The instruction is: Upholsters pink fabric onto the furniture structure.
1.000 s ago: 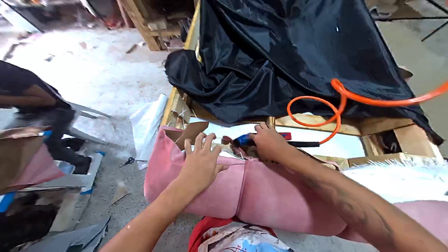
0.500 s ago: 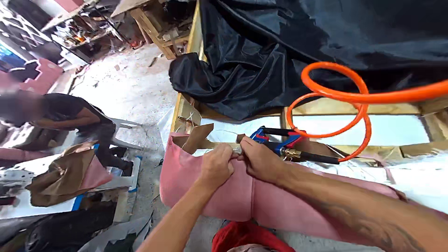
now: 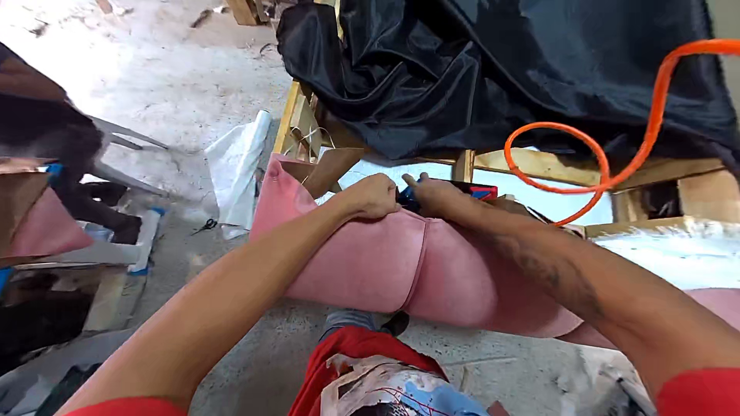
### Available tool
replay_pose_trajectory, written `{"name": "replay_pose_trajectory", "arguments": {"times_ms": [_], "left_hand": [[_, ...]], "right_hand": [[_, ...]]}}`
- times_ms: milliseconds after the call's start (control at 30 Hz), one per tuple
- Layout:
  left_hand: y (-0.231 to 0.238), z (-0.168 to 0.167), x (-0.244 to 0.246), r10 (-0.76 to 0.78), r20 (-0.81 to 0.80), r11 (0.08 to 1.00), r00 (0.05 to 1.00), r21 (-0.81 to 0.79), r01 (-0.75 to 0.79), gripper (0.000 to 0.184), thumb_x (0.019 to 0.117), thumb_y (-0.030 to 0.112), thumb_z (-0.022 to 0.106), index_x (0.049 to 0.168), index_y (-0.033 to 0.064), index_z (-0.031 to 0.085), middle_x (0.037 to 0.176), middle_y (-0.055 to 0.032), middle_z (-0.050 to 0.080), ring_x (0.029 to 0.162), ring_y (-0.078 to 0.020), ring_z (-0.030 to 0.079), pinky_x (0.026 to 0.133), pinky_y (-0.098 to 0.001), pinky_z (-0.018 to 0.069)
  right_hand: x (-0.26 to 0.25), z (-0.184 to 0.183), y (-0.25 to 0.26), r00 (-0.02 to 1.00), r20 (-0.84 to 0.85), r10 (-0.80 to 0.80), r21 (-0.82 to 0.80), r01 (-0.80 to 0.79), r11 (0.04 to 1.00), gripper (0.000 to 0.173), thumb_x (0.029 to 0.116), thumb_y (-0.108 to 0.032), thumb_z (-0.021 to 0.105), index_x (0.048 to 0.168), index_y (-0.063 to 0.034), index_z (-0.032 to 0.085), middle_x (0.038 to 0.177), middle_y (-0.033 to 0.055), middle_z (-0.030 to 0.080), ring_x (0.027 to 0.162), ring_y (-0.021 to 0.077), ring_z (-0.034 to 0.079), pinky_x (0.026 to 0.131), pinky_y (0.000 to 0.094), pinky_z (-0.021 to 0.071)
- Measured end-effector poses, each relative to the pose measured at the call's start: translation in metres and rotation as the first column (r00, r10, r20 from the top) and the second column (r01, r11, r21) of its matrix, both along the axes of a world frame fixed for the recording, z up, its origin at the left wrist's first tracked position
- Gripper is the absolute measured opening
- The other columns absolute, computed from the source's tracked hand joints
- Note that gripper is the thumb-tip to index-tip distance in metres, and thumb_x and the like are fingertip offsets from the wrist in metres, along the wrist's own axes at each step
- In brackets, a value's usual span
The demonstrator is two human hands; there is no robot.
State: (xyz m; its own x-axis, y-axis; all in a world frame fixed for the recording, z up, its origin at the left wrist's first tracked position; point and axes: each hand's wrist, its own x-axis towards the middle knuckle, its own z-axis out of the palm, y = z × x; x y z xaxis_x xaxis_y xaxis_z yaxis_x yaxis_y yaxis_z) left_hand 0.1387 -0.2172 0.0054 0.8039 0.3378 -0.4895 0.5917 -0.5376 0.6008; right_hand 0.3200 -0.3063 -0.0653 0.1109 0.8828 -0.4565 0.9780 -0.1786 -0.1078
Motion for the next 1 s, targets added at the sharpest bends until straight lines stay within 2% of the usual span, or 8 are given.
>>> {"name": "replay_pose_trajectory", "arguments": {"times_ms": [133,200,267,367,433,533,767,1000], "left_hand": [[0.005,-0.005,-0.006,-0.032,0.040,0.998,0.999,-0.061,0.034,0.023,0.0964,0.026,0.067,0.089,0.0039,0.065,0.080,-0.0133,0.063,0.077,-0.0296,0.064,0.069,-0.0552,0.0524],[0.010,-0.005,-0.004,-0.069,0.017,0.994,0.997,-0.087,0.071,0.021,0.0955,0.025,0.066,0.089,0.0058,0.065,0.079,-0.0118,0.063,0.076,-0.0286,0.063,0.066,-0.0542,0.0523],[0.015,-0.011,-0.002,-0.100,0.020,0.991,0.995,-0.092,0.102,0.019,0.0939,0.027,0.066,0.091,0.0079,0.066,0.081,-0.0109,0.064,0.077,-0.0290,0.065,0.067,-0.0563,0.0535],[0.019,-0.008,-0.003,-0.099,-0.016,0.988,0.995,-0.121,0.096,0.023,0.0921,0.031,0.067,0.097,0.0085,0.070,0.089,-0.0124,0.069,0.087,-0.0325,0.069,0.075,-0.0615,0.0552],[0.021,-0.007,-0.004,-0.107,-0.019,0.987,0.994,-0.127,0.103,0.024,0.0912,0.031,0.068,0.095,0.0075,0.069,0.090,-0.0134,0.068,0.088,-0.0337,0.068,0.075,-0.0611,0.0552],[0.022,-0.013,-0.005,-0.122,0.014,0.988,0.992,-0.098,0.123,0.025,0.0875,0.033,0.069,0.092,0.0080,0.069,0.090,-0.0137,0.068,0.088,-0.0344,0.068,0.072,-0.0602,0.0555],[0.023,-0.006,-0.006,-0.171,-0.025,0.980,0.985,-0.106,0.168,0.025,0.0905,0.035,0.065,0.099,0.0120,0.069,0.087,-0.0093,0.068,0.085,-0.0301,0.068,0.072,-0.0558,0.0553],[0.029,-0.004,-0.012,-0.217,0.014,0.964,0.976,-0.151,0.217,0.022,0.0947,0.027,0.063,0.110,0.0129,0.067,0.092,-0.0084,0.069,0.092,-0.0290,0.068,0.079,-0.0540,0.0552]], "right_hand": [[0.009,0.071,0.030,1.000,0.016,0.001,0.011,-0.001,1.000,0.100,0.0872,-0.011,0.071,0.165,-0.0382,0.014,0.115,0.0354,0.061,0.090,0.0544,0.065,0.069,0.0721,0.0523],[0.011,0.139,0.040,0.999,0.015,-0.047,0.024,0.047,0.999,0.100,0.0931,-0.011,0.063,0.165,-0.0431,0.000,0.091,0.0239,0.065,0.075,0.0431,0.066,0.062,0.0638,0.0530],[0.005,0.212,0.040,0.973,-0.091,-0.214,0.010,0.216,0.976,0.088,0.0981,-0.013,0.058,0.164,-0.0384,0.005,0.080,0.0156,0.066,0.055,0.0292,0.065,0.049,0.0516,0.0570],[-0.008,0.262,0.035,0.721,-0.355,-0.595,-0.185,0.570,0.801,0.070,0.0993,-0.013,0.061,0.153,-0.0333,0.021,0.090,0.0182,0.068,0.043,0.0316,0.062,0.037,0.0507,0.0570],[-0.016,0.257,0.032,0.567,-0.411,-0.714,-0.407,0.586,0.701,0.070,0.1006,-0.015,0.066,0.153,-0.0331,0.023,0.093,0.0188,0.069,0.044,0.0312,0.062,0.038,0.0483,0.0569],[-0.027,0.230,0.037,0.495,-0.386,-0.778,-0.585,0.521,0.622,0.082,0.1030,-0.015,0.062,0.160,-0.0488,0.014,0.090,0.0195,0.067,0.044,0.0276,0.060,0.039,0.0446,0.0557],[-0.036,0.206,0.055,0.516,-0.195,-0.834,-0.656,0.563,0.502,0.071,0.1038,-0.016,0.060,0.156,-0.0427,0.020,0.090,0.0210,0.067,0.048,0.0300,0.064,0.042,0.0448,0.0578],[-0.038,0.205,0.051,0.394,-0.339,-0.854,-0.683,0.522,0.512,0.074,0.1029,-0.015,0.063,0.157,-0.0417,0.020,0.092,0.0229,0.066,0.046,0.0305,0.063,0.040,0.0446,0.0566]]}}
